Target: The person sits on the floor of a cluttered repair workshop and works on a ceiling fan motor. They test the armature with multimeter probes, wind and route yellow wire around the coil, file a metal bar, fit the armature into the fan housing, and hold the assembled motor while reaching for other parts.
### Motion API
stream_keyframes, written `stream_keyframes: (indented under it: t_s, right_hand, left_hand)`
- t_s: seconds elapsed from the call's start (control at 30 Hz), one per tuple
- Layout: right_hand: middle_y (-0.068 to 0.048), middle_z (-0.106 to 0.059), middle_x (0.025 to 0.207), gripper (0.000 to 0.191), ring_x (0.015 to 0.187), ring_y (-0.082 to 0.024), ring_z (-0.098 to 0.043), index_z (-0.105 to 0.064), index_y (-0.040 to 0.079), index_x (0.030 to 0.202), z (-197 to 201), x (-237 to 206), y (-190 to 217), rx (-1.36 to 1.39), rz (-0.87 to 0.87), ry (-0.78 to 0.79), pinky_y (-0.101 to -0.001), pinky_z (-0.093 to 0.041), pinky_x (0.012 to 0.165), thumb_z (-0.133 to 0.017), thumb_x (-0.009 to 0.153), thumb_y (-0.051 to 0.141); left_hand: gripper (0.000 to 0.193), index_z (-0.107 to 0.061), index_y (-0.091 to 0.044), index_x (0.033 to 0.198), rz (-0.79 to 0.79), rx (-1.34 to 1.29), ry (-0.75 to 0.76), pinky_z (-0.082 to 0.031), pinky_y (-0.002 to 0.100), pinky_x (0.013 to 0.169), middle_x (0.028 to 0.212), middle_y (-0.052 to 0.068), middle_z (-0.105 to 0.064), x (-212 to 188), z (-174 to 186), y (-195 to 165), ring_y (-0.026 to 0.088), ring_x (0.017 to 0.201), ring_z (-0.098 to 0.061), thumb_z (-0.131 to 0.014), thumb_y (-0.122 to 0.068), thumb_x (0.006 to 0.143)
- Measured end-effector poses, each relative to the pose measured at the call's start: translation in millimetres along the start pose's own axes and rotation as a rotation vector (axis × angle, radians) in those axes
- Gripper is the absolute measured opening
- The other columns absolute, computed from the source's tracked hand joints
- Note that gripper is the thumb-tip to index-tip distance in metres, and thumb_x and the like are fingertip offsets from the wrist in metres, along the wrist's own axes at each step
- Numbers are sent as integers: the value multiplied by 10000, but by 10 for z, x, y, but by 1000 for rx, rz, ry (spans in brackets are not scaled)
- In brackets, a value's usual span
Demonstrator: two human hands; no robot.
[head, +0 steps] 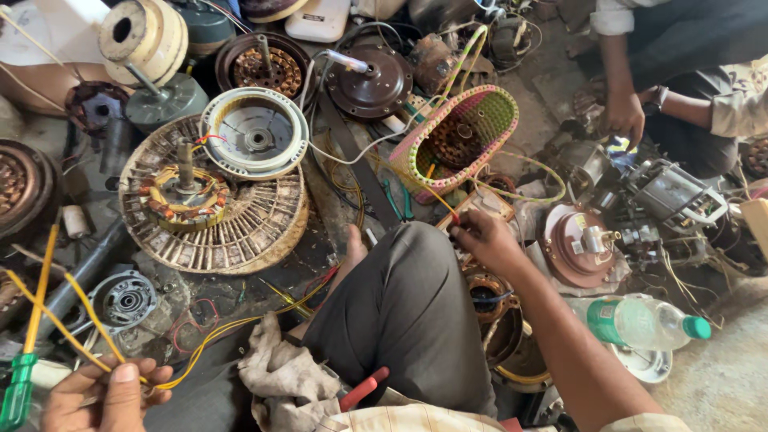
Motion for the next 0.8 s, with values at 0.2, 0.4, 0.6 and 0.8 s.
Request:
stream_keyframes:
  t_s: [0.2,0.4,0.6,0.8]
  right_hand:
    - [-129,-755,953,258,854,-248,-695,-733,49,1121,-144,-153,242,-178,104,-24,-369,-547,780,-729,875,126]
    - [-117,-673,1010,259,827,-215,-651,-682,37,1207,-330,-542,1300,-53,337,-424,-343,-533,754,-664,967,133]
    - [-28,-723,1001,250,882,-96,-671,-660,-11,1175,-1512,-731,2411,666,336,409,-290,-548,802,-655,937,66]
    - [-49,-742,887,170,821,-92,-640,-694,-40,1099,-1884,-222,2471,740,279,320,-256,-494,906,-689,1009,104]
  left_hand:
    - [137,-645,59,1134,-186,-67,-116,-565,300,753,928,161,-738,-296,-403,-475,152,789,-675,-675,-37,1040]
    - [152,-672,2,1085,-87,-221,-219,-588,262,807,975,102,-775,-228,-732,-1042,128,882,-729,-686,-28,936]
    - [105,-714,1,989,-145,-134,-125,-550,237,724,898,75,-790,-213,-1614,-1192,94,798,-695,-755,-46,905]
    - [88,-708,-6,1011,-142,-226,-77,-585,249,797,960,80,-808,211,-1765,-1168,95,866,-738,-692,-63,946]
Point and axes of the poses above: each hand's wrist, its own x-axis towards the middle knuckle, its own z-axis out of the back of the hand, y = z × x, the point moved 2 cm from there along x, towards the middle knuckle
